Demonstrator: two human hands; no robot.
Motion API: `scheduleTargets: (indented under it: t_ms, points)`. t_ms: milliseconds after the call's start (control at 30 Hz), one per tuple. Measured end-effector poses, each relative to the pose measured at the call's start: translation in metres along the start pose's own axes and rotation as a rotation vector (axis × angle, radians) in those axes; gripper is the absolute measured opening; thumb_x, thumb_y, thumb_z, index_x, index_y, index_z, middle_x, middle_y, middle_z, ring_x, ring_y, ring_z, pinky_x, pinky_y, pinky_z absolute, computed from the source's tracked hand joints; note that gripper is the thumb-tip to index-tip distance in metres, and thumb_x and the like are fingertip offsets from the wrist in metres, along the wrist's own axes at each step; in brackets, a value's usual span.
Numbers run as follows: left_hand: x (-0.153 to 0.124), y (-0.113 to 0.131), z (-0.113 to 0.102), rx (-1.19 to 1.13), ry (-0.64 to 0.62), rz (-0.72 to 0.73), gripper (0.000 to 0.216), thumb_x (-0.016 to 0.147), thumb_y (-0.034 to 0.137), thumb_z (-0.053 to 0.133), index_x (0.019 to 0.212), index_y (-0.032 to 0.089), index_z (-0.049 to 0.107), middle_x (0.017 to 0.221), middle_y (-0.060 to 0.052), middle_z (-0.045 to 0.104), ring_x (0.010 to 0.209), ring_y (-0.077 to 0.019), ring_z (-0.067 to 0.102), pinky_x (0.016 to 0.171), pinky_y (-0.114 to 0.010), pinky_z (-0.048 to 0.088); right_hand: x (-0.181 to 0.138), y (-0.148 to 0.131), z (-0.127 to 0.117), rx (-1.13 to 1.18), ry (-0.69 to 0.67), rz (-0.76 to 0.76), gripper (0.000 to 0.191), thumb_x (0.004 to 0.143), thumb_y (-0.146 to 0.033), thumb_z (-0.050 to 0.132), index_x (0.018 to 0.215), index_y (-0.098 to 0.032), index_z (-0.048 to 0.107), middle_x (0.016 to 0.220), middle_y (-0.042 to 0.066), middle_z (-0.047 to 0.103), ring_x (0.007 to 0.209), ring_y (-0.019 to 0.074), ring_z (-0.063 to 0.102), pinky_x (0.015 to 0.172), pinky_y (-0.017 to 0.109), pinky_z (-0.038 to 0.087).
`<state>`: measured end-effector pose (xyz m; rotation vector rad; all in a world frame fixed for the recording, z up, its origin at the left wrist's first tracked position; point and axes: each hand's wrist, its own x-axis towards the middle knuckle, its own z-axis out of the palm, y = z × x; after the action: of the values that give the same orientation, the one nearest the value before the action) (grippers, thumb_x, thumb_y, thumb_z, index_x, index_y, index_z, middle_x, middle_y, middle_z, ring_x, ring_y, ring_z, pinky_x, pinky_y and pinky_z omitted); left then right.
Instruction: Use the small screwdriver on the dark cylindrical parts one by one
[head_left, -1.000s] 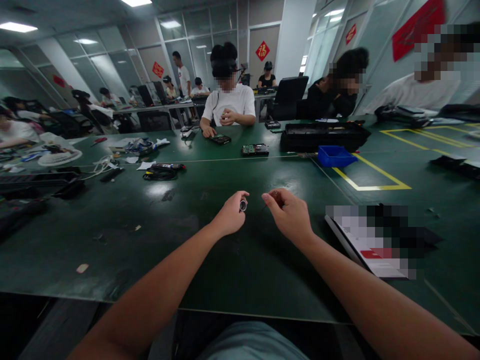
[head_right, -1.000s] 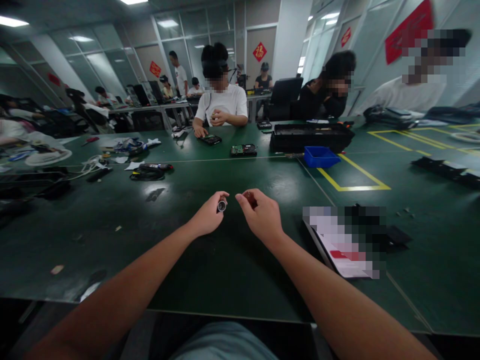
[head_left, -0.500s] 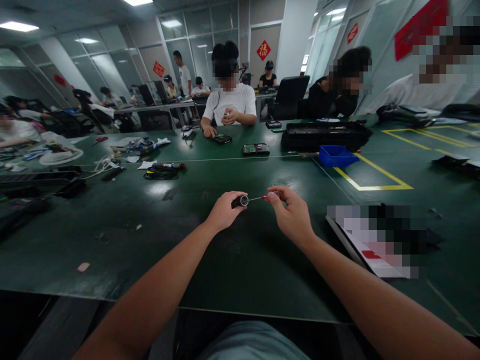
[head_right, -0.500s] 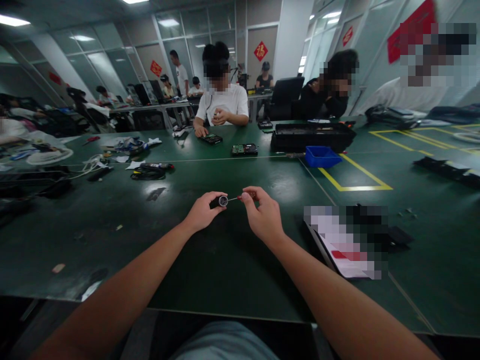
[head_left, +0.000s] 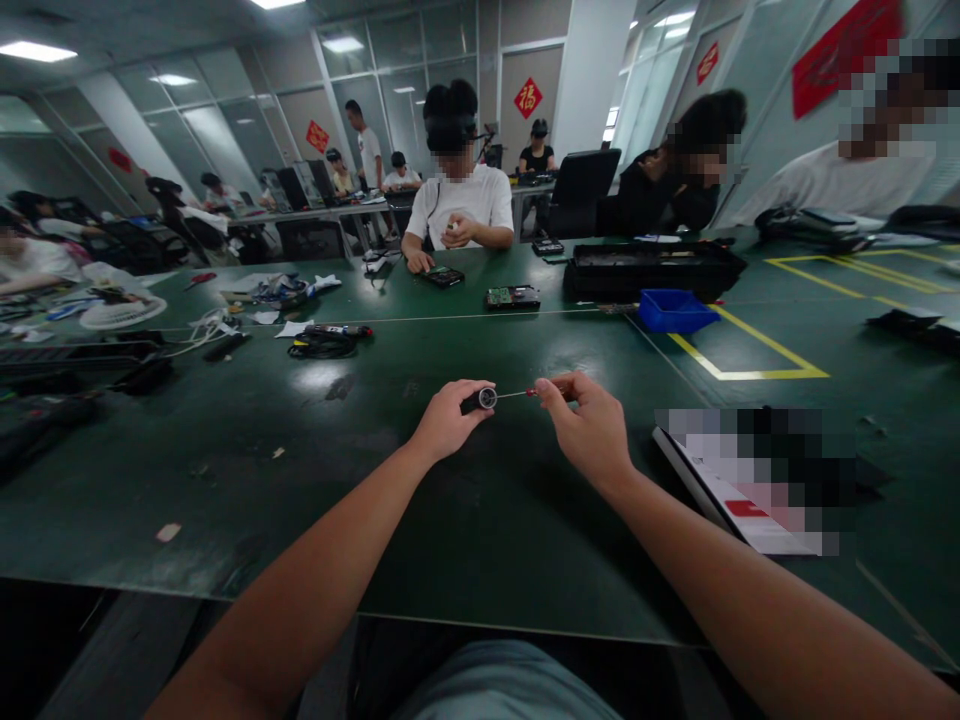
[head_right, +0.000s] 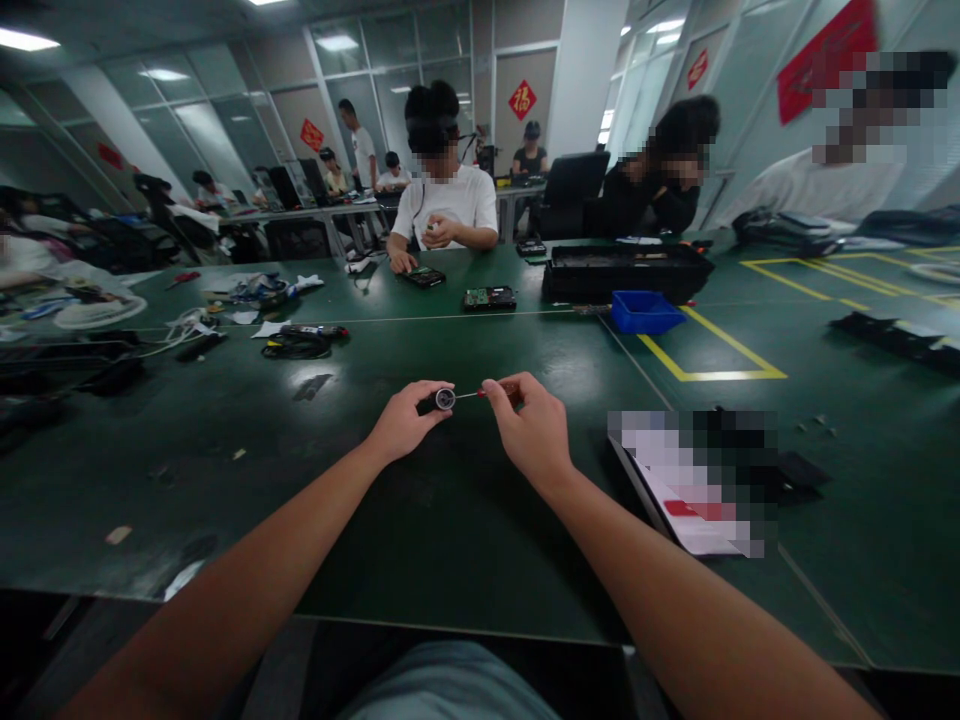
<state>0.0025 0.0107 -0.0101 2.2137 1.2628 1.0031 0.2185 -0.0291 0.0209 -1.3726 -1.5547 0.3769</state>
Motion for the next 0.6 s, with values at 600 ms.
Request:
scheduleTargets:
  t_ms: [600]
  points:
    - [-0.0001, 0.0013, 0.0, 0.015, -0.003, 0.021, 0.038, 0.087, 0.021, 0.074, 0.124, 0.025, 0.069, 0.124, -0.005, 0.07, 0.118, -0.0242, 0.061, 0.107, -0.043, 0.044, 0.0014, 0.0007, -0.0009, -0.099, 0.049, -0.009, 0.051, 0.091, -0.063, 0.056, 0.059, -0.023, 0.057, 0.053, -0.001, 0.055, 0.051, 0.0153, 0.049, 0.055, 0.031, 0.034]
